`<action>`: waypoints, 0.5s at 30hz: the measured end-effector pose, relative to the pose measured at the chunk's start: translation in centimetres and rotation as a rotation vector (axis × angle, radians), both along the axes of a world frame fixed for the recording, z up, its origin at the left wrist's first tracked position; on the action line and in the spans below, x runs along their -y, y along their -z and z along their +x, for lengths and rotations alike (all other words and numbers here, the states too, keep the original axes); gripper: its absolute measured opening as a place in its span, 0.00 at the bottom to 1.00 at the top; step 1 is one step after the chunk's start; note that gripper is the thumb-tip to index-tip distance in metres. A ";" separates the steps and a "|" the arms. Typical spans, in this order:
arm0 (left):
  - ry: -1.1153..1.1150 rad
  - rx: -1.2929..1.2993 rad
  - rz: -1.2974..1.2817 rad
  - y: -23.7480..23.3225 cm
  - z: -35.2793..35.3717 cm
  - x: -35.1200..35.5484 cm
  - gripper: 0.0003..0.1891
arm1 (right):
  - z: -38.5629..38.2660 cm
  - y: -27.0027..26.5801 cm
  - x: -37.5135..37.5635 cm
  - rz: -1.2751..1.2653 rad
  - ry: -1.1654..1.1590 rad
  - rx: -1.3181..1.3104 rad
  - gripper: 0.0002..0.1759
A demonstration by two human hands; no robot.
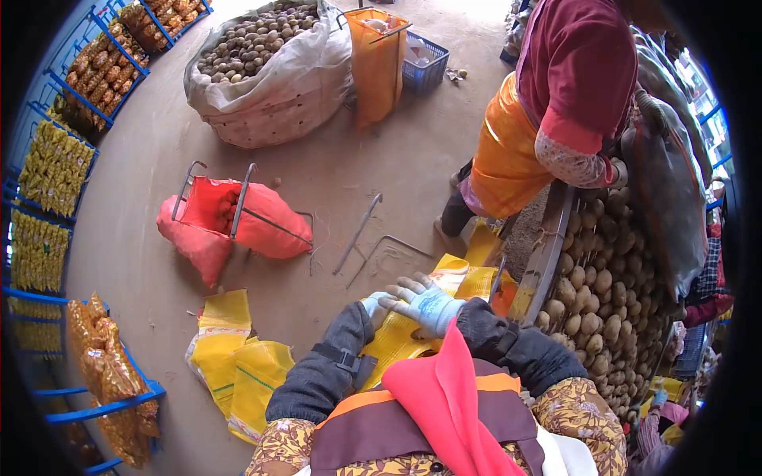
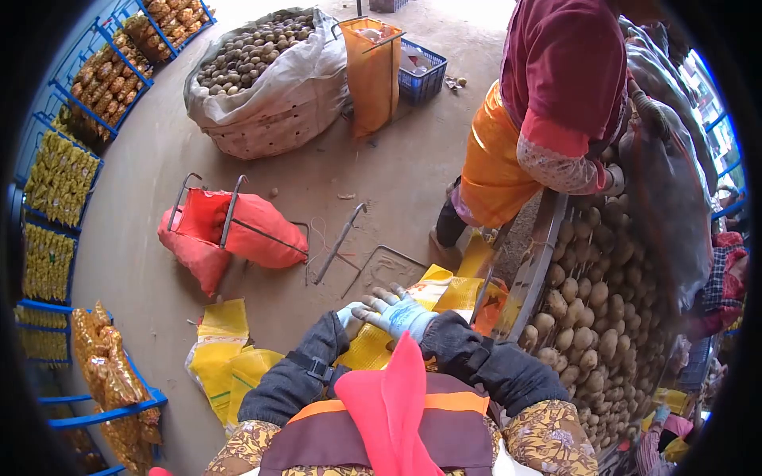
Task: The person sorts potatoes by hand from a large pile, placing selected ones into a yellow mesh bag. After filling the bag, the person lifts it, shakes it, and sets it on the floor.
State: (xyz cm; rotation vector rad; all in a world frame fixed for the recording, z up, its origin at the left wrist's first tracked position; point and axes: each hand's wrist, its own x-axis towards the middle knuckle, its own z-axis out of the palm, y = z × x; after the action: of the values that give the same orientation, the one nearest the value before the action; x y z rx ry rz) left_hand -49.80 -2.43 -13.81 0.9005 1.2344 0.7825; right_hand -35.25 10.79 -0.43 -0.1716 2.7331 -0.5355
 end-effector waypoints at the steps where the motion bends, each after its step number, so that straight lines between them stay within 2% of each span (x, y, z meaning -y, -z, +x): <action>1: -0.062 0.039 0.025 2.0 0.4 -0.1 0.17 | -0.1 1.3 0.3 -0.001 0.104 0.078 0.56; 2: -0.126 0.078 0.052 4.0 0.7 -0.3 0.17 | -0.1 2.4 0.0 0.002 0.101 0.078 0.56; 3: -0.132 0.079 0.054 2.3 0.7 -0.5 0.17 | 0.0 2.9 -0.3 -0.052 0.261 0.173 0.55; 4: -0.358 0.540 -0.198 -1.3 0.6 -0.8 0.18 | 0.1 3.6 -0.5 -0.109 0.419 0.271 0.55; 5: -0.576 0.999 -0.457 -3.2 0.5 -0.8 0.19 | 0.8 5.1 -0.6 -0.201 0.445 0.138 0.43; 6: -0.460 1.029 -0.380 -0.3 -0.4 0.3 0.23 | 1.2 6.2 -0.9 -0.206 0.443 0.141 0.43; 8: -0.650 0.634 -0.365 -3.0 -0.9 1.0 0.29 | 1.5 8.1 -1.4 -0.612 0.705 0.207 0.26; 9: -0.655 0.636 -0.366 -3.8 -1.2 1.8 0.29 | 1.7 9.6 -1.3 -0.634 0.830 0.008 0.14; 10: -0.570 0.592 -0.241 -4.4 -1.7 3.0 0.38 | 0.9 8.9 -2.2 -0.717 1.022 0.146 0.17; 11: -0.484 0.544 -0.116 -4.7 -2.4 4.1 0.48 | 0.6 9.4 -2.7 -0.864 1.160 0.050 0.16; 12: -0.487 0.542 -0.114 -4.6 -2.9 5.1 0.48 | 0.4 10.1 -3.4 -1.012 1.297 -0.056 0.16; 15: -0.431 0.322 -0.167 -2.3 -4.0 8.0 0.75 | -0.5 10.4 -4.4 -1.149 1.323 -0.112 0.18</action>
State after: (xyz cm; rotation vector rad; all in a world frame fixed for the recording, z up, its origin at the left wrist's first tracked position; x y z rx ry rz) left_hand -53.84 -10.47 -11.46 0.3531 1.1972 1.0994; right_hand -35.70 15.18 -10.82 1.3975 1.8647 -2.3269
